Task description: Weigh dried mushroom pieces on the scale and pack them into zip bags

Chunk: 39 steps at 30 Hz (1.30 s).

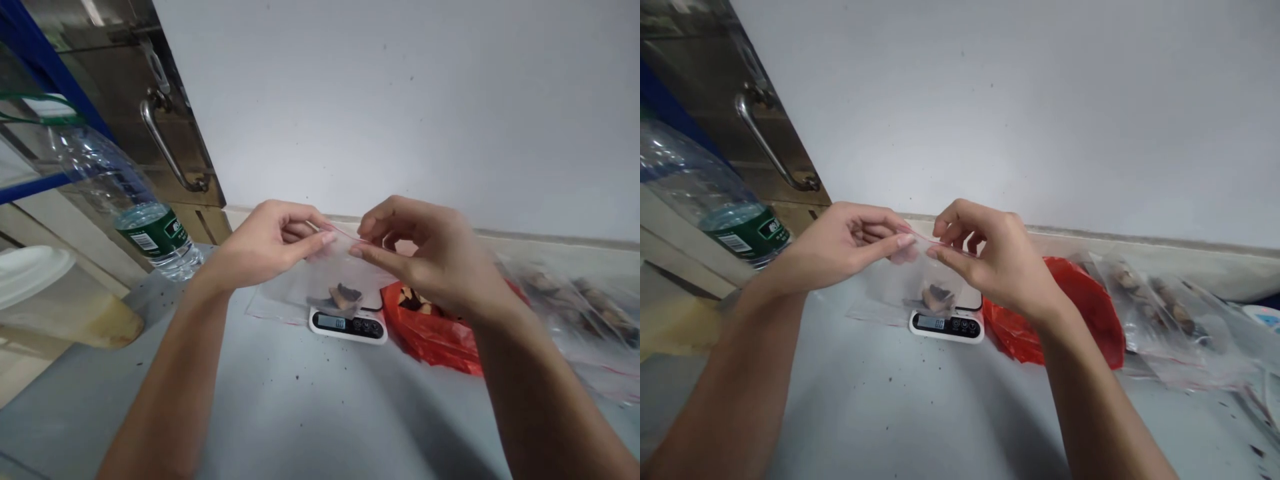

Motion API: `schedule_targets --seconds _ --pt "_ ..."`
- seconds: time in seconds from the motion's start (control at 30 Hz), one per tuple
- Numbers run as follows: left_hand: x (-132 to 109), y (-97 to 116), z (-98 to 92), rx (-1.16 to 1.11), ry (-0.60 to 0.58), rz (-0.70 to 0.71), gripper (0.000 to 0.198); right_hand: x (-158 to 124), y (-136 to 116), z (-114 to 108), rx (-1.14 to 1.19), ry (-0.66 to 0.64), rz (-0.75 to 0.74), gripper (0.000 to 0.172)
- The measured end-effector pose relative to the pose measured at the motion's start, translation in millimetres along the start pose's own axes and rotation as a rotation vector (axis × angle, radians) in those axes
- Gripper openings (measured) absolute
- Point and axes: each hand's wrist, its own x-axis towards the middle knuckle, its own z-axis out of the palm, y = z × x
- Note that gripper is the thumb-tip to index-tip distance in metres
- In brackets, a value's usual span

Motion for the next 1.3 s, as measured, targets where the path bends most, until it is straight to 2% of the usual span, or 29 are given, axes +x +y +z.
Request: schedule_targets --seconds 0.07,0.17,0.27,0.37,0.5,0.63,0.83,0.93,1.1,1.3 --pt "0 2 3.4 0.015 0.031 0.032 0.013 0 -1 -2 -0.009 0.004 0.027 0.035" --pt "1 8 9.2 0.078 0.059 0.084 0.015 1 -6 -5 -0.060 -0.060 0.061 0.035" --pt "1 13 14.9 0.136 0.072 0.094 0.017 1 -12 -5 -0.129 -0.134 0.076 0.035" --pt "1 15 17.2 0.184 0.078 0.094 0.020 1 -14 -3 -0.148 -0.134 0.081 0.035" --pt "0 15 13.8 0.308 0.027 0.100 0.023 2 -10 0 -0.036 -0.190 0.131 0.037" --pt "-2 13 9.7 0.324 0.019 0.094 0.026 2 -5 -4 0.050 -0.210 0.115 0.038" --pt "-2 10 9.9 0.292 -0.046 0.160 0.022 -2 -4 -7 0.035 -0.239 0.109 0.028" --pt "-2 9 12.2 0.305 -0.018 0.201 0.023 -3 -4 -6 0.066 -0.213 0.117 0.030" --pt "0 8 16.4 0.304 -0.040 0.166 0.021 -4 -6 -8 -0.024 -0.231 0.149 0.019" --pt "1 12 11.7 0.344 -0.096 0.132 0.022 -5 -5 -7 0.035 -0.255 0.143 0.020"
